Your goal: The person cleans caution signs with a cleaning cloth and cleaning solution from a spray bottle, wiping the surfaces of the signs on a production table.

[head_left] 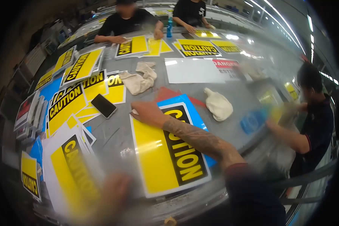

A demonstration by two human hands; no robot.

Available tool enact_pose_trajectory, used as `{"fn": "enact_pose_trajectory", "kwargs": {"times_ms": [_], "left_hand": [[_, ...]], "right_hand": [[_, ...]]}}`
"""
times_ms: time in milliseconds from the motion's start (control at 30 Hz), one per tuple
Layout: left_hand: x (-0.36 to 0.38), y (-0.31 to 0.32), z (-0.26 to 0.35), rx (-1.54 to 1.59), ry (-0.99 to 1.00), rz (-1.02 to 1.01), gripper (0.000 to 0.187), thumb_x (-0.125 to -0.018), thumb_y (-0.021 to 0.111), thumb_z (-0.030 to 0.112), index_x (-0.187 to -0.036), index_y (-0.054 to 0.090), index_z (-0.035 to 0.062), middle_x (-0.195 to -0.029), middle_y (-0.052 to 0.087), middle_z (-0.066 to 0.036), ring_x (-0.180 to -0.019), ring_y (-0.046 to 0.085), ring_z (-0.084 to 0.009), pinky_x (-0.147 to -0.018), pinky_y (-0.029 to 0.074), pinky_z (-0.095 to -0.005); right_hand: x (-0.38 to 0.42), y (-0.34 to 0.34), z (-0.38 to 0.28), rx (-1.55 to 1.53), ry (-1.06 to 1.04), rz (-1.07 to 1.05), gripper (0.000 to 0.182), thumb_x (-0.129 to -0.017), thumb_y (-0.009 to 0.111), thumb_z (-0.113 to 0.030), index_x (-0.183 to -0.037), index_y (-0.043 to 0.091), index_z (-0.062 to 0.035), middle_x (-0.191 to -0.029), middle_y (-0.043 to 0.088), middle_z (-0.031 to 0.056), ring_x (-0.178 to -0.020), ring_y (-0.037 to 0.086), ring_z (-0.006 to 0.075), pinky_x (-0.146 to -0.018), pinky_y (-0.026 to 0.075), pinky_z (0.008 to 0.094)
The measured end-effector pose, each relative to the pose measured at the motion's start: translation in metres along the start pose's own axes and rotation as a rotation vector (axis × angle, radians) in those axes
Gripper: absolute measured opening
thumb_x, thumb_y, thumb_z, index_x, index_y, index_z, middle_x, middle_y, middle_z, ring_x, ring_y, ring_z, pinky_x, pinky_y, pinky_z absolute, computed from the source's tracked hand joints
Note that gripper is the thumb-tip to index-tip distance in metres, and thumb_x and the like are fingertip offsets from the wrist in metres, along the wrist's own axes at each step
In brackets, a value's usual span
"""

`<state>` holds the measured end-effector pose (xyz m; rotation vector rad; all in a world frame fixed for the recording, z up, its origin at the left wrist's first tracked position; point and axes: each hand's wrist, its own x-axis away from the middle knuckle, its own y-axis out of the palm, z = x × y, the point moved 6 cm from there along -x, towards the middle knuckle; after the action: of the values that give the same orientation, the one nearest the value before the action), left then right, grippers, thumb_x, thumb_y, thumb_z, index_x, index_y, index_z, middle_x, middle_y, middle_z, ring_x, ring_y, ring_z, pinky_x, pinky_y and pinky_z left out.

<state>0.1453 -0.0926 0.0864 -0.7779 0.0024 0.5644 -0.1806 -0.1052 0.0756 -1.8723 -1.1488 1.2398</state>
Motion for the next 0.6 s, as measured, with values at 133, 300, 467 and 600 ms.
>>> {"fn": "enact_pose_trajectory", "kwargs": {"times_ms": [133,300,467,600], "left_hand": [[0.008,0.007,-0.001,-0.052,0.022,-0.118,0.014,-0.095,0.08,0.016,-0.103,0.081,0.004,-0.081,0.068,-0.012,-0.071,0.068,-0.0287,-0.066,0.051,-0.0374],[-0.001,0.017,0.048,-0.059,0.183,-0.333,0.069,-0.076,0.1,0.036,-0.134,0.074,0.0078,-0.106,0.068,-0.012,-0.099,0.065,-0.0308,-0.087,0.054,-0.0421],[0.004,0.025,0.042,-0.047,0.19,-0.366,0.097,-0.07,0.102,0.045,-0.152,0.063,0.0093,-0.119,0.066,-0.013,-0.114,0.06,-0.033,-0.099,0.052,-0.0447],[0.005,0.029,0.031,0.027,0.125,-0.378,0.099,-0.071,0.101,0.044,-0.154,0.06,0.0092,-0.119,0.066,-0.013,-0.114,0.06,-0.0324,-0.102,0.051,-0.0446]], "right_hand": [[0.04,-0.021,-0.009,-0.022,0.014,-0.053,0.029,-0.103,0.069,-0.036,-0.111,0.062,-0.0092,-0.102,0.074,0.0187,-0.094,0.073,0.046,-0.079,0.056,0.0557],[0.088,-0.092,0.094,0.113,0.329,0.105,0.029,-0.102,0.072,-0.033,-0.117,0.065,-0.0091,-0.101,0.077,0.0201,-0.092,0.075,0.0436,-0.078,0.058,0.054],[0.123,-0.11,0.092,0.151,0.296,0.151,0.032,-0.103,0.072,-0.036,-0.109,0.065,-0.006,-0.101,0.074,0.0207,-0.091,0.073,0.0456,-0.078,0.058,0.0535],[0.12,-0.111,0.083,0.216,0.299,0.069,0.03,-0.102,0.074,-0.034,-0.112,0.063,-0.0072,-0.1,0.075,0.019,-0.088,0.074,0.0438,-0.076,0.058,0.0535]]}}
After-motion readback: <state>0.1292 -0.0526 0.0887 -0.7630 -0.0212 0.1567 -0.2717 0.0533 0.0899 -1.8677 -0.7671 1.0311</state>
